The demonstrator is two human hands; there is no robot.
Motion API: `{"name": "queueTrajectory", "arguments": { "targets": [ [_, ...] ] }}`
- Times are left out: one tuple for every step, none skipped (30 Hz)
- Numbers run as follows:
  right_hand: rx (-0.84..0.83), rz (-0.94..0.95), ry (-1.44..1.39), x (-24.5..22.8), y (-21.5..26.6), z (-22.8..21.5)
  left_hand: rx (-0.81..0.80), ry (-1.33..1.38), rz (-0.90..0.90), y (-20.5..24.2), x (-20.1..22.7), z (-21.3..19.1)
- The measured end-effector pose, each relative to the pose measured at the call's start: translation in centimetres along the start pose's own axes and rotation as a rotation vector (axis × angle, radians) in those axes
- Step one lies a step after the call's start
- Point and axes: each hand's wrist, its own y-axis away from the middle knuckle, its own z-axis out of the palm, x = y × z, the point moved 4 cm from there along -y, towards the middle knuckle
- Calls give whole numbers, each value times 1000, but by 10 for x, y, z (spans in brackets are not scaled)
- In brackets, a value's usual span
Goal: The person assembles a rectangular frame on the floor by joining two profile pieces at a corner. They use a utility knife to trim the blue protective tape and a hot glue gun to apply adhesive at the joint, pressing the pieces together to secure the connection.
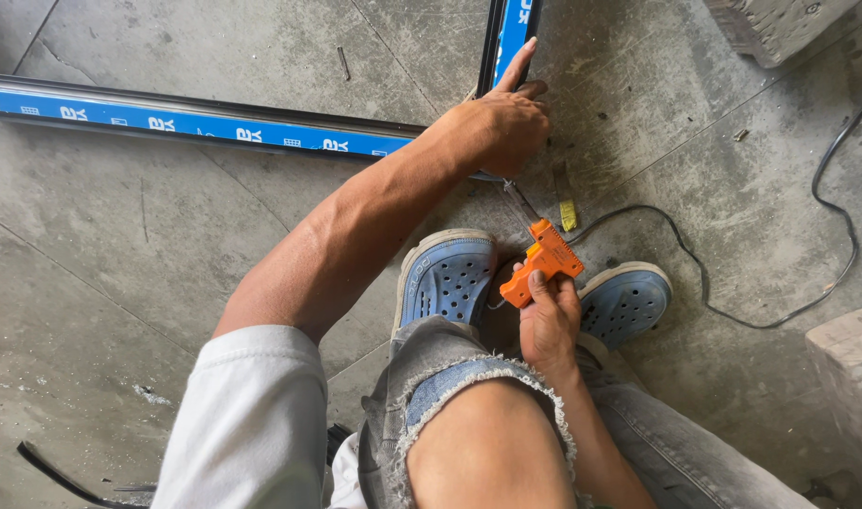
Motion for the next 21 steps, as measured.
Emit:
{"name": "queueTrajectory", "arguments": {
  "targets": [
    [1,2,-3,0,0,0,-32,-19,-11,4,2,-4],
    [3,4,-7,0,0,0,-65,-38,-21,7,4,-9],
    [4,4,-7,0,0,1,-65,-39,-21,5,3,-6],
    [2,0,-1,0,0,1,-52,-25,-11,3,2,-4],
    [0,-3,5,0,0,1,-38,-11,-2,0,0,-1],
    [0,-3,5,0,0,2,-38,-12,-2,0,0,0],
    [3,0,-9,0,1,2,-31,-5,-7,-1,-1,1],
    [6,4,-22,0,1,3,-23,1,-14,-1,-2,2],
    [5,4,-22,-1,1,4,-24,1,-15,-2,-4,7],
    [0,4,-17,-2,2,5,28,5,5,-2,-5,9],
    [-4,3,-12,-2,3,6,80,9,25,-2,-6,11],
    [-5,2,-13,-2,2,6,80,7,25,5,-3,1],
    [3,10,-23,-2,2,6,117,95,47,11,1,-11],
    [12,21,-33,-1,2,6,151,184,70,18,5,-23],
    [13,22,-35,0,2,4,149,183,70,26,11,-16],
    [-2,17,-42,1,0,4,436,288,51,36,13,-21],
    [-17,13,-48,1,-1,4,724,390,32,48,14,-24],
    [-11,10,-58,2,-2,4,718,387,42,60,33,-17],
    [-26,-19,-69,3,-3,6,955,685,-117,79,38,-11],
    [-40,-45,-77,4,-3,5,1181,994,-291,99,45,1],
    [-33,-44,-83,5,-4,5,1172,996,-287,107,61,9]
  ]
}}
